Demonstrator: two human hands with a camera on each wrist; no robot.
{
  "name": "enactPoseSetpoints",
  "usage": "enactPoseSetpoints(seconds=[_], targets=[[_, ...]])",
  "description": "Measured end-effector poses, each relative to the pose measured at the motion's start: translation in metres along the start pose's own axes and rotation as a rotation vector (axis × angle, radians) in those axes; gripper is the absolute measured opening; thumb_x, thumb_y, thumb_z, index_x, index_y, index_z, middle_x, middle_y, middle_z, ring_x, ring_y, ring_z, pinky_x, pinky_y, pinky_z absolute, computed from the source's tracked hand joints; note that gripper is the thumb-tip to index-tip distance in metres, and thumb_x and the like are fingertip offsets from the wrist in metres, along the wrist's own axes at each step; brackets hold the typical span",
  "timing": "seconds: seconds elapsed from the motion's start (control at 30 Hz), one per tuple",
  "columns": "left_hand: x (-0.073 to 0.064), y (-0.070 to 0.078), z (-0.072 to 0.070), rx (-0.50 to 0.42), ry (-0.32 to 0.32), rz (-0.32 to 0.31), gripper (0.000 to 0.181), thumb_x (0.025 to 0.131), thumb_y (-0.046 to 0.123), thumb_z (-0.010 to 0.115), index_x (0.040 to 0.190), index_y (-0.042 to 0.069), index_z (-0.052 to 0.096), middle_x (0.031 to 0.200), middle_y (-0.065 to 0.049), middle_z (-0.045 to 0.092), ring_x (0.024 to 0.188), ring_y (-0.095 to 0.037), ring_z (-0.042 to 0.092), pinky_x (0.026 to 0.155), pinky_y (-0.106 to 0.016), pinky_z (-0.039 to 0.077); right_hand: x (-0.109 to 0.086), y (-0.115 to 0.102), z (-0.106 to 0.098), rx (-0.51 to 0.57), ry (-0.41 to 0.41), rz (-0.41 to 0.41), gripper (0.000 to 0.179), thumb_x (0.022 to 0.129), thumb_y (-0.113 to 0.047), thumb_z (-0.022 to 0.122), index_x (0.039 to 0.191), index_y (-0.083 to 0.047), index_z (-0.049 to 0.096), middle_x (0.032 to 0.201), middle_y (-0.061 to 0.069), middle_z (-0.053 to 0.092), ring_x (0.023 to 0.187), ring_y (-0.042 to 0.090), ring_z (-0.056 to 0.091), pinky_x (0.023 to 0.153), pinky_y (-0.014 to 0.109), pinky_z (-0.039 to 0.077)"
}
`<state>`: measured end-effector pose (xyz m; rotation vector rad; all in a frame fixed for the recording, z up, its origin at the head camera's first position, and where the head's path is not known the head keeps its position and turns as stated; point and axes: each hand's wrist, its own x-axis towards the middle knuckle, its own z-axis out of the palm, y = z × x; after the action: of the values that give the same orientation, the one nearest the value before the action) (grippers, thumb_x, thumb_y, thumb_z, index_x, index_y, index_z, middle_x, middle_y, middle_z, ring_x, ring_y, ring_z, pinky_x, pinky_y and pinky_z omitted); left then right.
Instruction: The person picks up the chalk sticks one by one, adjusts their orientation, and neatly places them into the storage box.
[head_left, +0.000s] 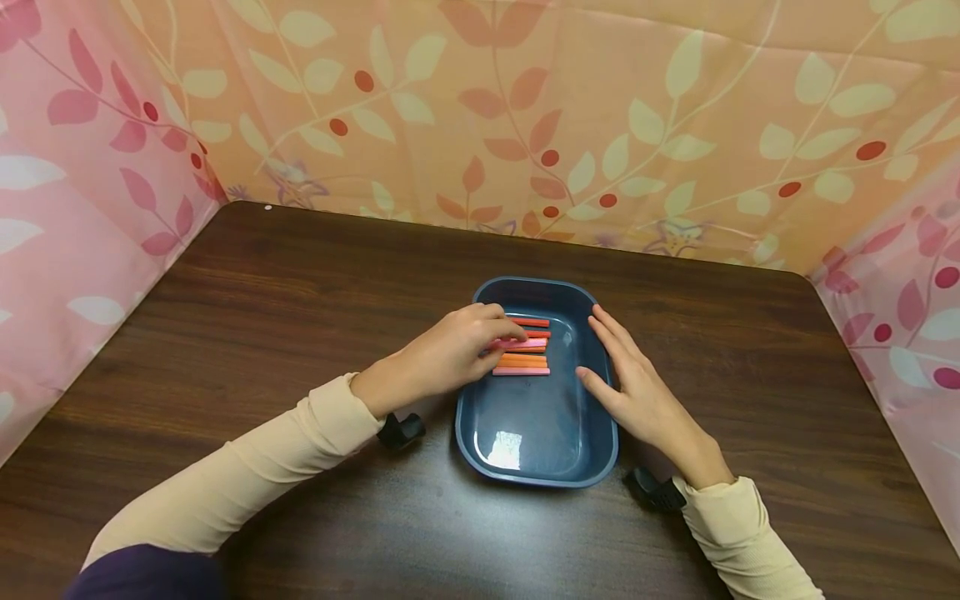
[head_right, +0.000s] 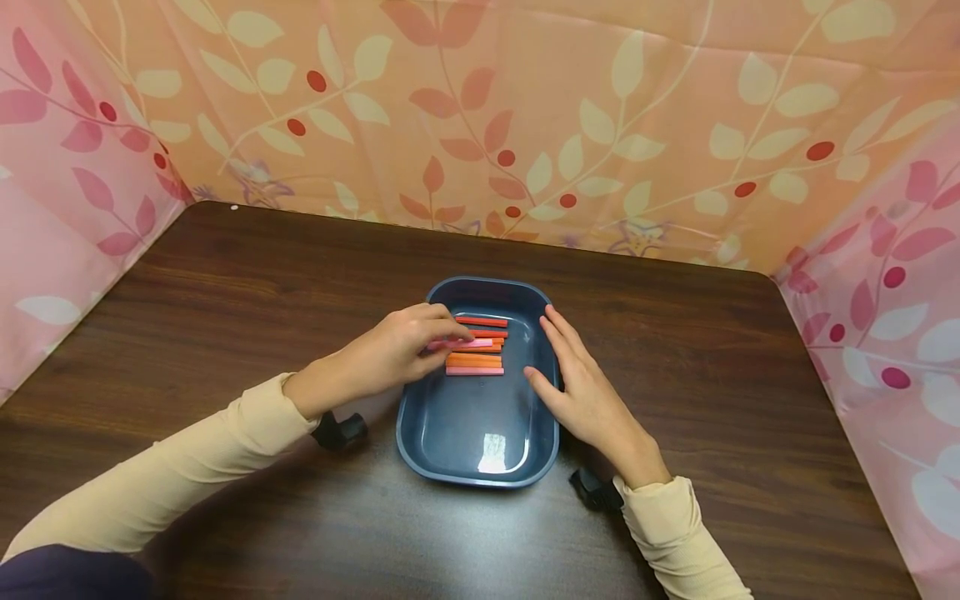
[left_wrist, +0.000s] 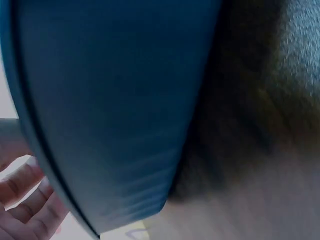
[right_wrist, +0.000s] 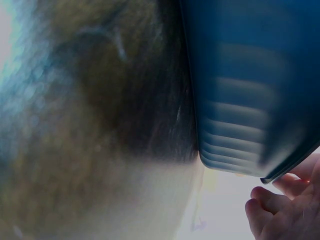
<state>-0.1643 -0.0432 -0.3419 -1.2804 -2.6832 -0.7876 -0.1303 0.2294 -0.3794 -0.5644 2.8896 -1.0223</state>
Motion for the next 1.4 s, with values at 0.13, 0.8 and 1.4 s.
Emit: enactPoseSetpoints(seconds=[0.13,0.8,1.4], targets=[[0.001,0.000,0.007,-0.025,-0.023,0.007,0.029,0.086,0.003,0.073,0.115,0.007,0.073,0.106,-0.006,0.070,0.089,-0.016,0.061,0.076,-0.025,0.053,0.000,0.000,0.000,-0.002,-0.002,-0.002,0.073,0.096,-0.023,0.062,0.156,-0.002,0.026,0.167,0.009,0.014,0.151,0.037,0.022,0.113,0.066,0.026],[0.005,0.003,0.027,0.054,-0.147,-0.016,0.031,0.089,0.007,0.070,0.120,0.013,0.072,0.107,-0.003,0.069,0.091,-0.015,0.061,0.077,-0.028,0.054,0.001,-0.001,0.000,0.001,-0.011,0.003,0.073,0.097,-0.024,0.061,0.156,-0.003,0.025,0.167,0.010,0.014,0.151,0.038,0.022,0.112,0.068,0.026],[0.009,0.007,0.031,0.142,-0.217,-0.064,0.027,0.089,0.014,0.072,0.115,0.021,0.074,0.096,0.003,0.070,0.083,-0.010,0.059,0.065,-0.025,0.050,0.000,0.000,0.000,0.003,0.005,-0.007,0.073,0.096,-0.023,0.063,0.156,-0.002,0.026,0.167,0.010,0.016,0.150,0.038,0.023,0.112,0.068,0.027]])
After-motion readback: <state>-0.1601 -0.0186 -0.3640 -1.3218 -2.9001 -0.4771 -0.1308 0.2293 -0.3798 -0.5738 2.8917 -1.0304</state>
